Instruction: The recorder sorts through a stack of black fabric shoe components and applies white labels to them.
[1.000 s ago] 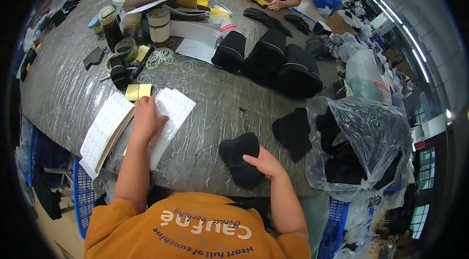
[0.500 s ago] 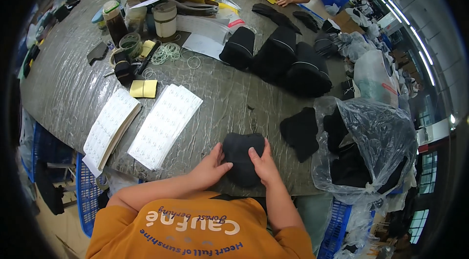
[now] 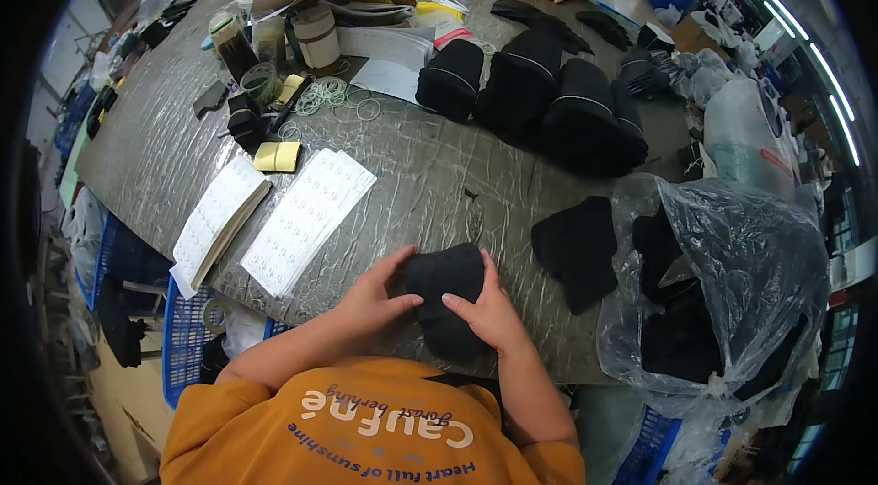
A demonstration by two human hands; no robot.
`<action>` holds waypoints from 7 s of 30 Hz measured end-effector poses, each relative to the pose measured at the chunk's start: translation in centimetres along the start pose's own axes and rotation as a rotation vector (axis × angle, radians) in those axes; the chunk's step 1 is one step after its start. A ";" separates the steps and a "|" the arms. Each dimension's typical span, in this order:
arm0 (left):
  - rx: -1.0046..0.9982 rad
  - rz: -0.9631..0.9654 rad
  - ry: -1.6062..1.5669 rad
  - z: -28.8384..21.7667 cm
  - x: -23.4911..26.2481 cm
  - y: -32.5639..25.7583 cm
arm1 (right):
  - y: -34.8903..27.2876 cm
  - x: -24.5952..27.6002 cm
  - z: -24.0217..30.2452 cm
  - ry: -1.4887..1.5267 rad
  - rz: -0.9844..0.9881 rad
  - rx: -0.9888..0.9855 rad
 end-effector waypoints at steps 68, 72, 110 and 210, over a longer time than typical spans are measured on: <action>0.209 -0.411 0.461 0.1 20.3 2.8 | -2.0 -5.7 9.4 -0.650 0.263 0.533; 0.160 -0.054 -0.069 -1.6 17.9 1.5 | -1.4 -5.3 9.2 -0.523 0.118 0.538; 0.224 0.385 0.047 -3.5 5.6 2.1 | -1.3 -6.2 6.6 -0.242 0.029 0.549; -0.521 0.539 0.778 -5.3 -2.1 -0.9 | -0.4 -0.4 2.0 -0.202 -0.421 0.144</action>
Point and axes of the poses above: each hand's wrist, its own y-axis towards the middle knuckle, its own x-axis out of the back of the hand, z = x × y, the point moved 3 cm from there along y, towards the middle knuckle, and after that the axes turned 4 degrees about z, right-handed, at the moved point
